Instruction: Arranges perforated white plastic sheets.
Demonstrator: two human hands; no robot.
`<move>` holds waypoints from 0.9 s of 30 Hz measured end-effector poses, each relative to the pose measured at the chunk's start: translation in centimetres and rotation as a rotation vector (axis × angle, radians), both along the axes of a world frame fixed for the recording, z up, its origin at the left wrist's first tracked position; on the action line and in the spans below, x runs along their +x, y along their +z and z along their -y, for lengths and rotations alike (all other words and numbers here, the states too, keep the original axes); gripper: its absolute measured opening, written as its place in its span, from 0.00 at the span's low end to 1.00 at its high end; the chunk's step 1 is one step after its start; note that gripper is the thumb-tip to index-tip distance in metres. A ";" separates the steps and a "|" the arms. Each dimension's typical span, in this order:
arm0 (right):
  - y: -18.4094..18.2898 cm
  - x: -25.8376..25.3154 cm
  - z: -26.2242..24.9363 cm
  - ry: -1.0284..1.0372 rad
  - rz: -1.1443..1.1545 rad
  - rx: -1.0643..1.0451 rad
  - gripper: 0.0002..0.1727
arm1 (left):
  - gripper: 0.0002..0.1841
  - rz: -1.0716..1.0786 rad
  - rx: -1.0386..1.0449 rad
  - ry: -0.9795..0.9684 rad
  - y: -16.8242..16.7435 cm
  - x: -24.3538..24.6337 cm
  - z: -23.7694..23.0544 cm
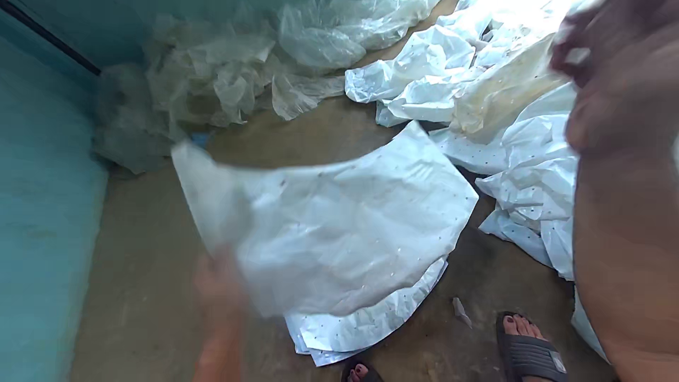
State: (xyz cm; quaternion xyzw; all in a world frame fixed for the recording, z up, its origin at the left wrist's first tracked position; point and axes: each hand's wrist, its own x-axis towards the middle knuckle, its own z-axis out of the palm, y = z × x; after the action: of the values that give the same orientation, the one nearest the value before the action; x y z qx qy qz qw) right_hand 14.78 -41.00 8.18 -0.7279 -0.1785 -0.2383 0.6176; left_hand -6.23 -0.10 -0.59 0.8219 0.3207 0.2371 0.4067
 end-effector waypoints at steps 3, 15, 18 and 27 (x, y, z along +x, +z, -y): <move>-12.6 0.0 0.0 -0.023 -0.595 -0.300 0.24 | 0.21 -0.216 -0.096 0.117 -8.4 -4.8 -1.9; -31.2 -6.4 -4.3 -0.029 -1.333 -0.681 0.26 | 0.12 -0.334 -0.350 0.243 -20.5 -8.9 -2.7; -29.1 -6.0 -4.5 -0.109 -1.201 -0.645 0.19 | 0.11 -0.257 -0.305 0.276 -19.9 -8.6 -2.4; -31.1 -7.1 -8.8 -0.011 -0.536 -0.936 0.36 | 0.34 -0.384 0.450 -0.190 -21.5 -8.2 -2.3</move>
State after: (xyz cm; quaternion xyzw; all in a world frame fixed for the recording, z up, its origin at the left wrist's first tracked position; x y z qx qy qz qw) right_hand 7.73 -32.23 -22.97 -0.9616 -0.0981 0.0574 0.2499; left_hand -14.45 2.23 -22.05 0.9474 0.2527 0.1034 0.1669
